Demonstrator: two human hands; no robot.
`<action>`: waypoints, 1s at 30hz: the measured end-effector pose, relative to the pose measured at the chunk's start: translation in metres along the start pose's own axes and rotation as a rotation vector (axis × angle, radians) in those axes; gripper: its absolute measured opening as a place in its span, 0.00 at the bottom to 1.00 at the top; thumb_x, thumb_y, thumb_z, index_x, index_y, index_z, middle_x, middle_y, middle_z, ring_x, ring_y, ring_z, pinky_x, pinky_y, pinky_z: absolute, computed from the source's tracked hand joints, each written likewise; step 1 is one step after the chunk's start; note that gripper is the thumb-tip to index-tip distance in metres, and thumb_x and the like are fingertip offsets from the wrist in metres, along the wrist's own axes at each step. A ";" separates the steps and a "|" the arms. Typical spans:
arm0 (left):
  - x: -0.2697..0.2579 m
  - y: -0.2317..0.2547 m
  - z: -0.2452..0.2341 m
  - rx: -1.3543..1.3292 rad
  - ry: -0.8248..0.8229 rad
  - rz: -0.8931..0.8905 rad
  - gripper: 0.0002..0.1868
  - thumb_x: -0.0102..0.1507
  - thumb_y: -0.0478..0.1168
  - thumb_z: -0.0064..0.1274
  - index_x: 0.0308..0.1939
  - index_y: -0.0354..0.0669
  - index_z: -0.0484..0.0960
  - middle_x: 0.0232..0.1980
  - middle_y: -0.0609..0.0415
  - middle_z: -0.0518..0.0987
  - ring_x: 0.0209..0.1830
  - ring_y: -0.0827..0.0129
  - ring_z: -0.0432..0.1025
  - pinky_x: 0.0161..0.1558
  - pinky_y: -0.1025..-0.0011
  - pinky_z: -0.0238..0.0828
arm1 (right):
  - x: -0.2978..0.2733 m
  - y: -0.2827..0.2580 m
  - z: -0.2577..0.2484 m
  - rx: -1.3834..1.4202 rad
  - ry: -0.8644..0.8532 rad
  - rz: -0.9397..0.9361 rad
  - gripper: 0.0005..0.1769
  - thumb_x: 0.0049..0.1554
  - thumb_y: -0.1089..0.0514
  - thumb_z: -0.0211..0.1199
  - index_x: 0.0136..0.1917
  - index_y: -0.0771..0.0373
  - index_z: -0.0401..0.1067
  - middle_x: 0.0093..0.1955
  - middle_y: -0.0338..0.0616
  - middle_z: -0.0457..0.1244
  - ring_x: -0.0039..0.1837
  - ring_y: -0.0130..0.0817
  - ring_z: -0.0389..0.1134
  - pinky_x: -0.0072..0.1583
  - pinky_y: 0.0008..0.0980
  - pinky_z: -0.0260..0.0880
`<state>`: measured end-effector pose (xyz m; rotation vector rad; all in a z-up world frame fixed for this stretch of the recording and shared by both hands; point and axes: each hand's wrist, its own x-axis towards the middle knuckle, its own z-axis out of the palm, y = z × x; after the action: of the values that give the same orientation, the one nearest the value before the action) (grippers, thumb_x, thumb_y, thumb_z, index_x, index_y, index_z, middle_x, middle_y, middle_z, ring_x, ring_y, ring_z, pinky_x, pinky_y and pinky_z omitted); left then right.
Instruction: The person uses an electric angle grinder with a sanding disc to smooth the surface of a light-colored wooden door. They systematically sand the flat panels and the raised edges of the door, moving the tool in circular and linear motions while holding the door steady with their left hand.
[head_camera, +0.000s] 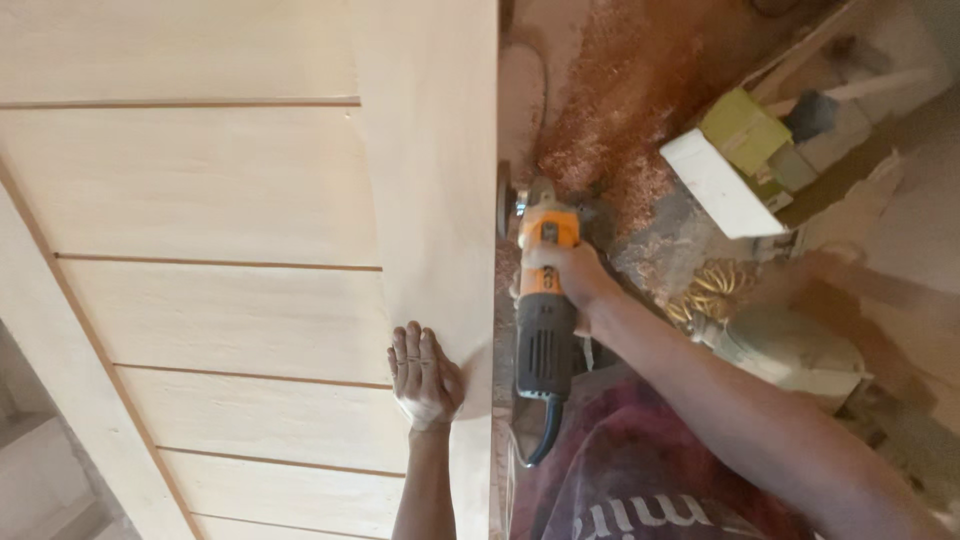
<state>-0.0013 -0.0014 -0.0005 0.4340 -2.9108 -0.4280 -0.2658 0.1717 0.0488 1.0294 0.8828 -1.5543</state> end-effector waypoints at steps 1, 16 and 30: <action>0.002 0.000 0.001 0.000 0.000 -0.001 0.22 0.70 0.34 0.39 0.65 0.28 0.76 0.71 0.37 0.73 0.78 0.43 0.61 0.80 0.51 0.47 | -0.001 -0.014 0.006 -0.012 -0.042 -0.038 0.21 0.45 0.64 0.63 0.53 0.65 0.66 0.37 0.50 0.64 0.34 0.41 0.71 0.35 0.42 0.77; 0.042 0.038 -0.012 -0.037 0.142 -0.271 0.34 0.69 0.48 0.48 0.71 0.21 0.66 0.73 0.27 0.67 0.76 0.30 0.59 0.78 0.44 0.52 | -0.048 -0.072 -0.017 -0.083 -0.282 -0.549 0.26 0.49 0.63 0.68 0.61 0.61 0.68 0.41 0.47 0.66 0.39 0.41 0.72 0.42 0.44 0.79; 0.225 0.104 -0.029 -0.033 -0.277 -0.617 0.75 0.46 0.79 0.62 0.77 0.36 0.41 0.78 0.22 0.37 0.76 0.19 0.31 0.69 0.26 0.32 | -0.116 -0.008 -0.196 -0.056 0.139 -0.634 0.31 0.45 0.61 0.59 0.65 0.56 0.65 0.42 0.51 0.67 0.39 0.45 0.72 0.42 0.45 0.77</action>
<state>-0.2348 0.0168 0.0862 1.3766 -2.9614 -0.6566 -0.2270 0.3933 0.0860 0.8656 1.4381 -1.9737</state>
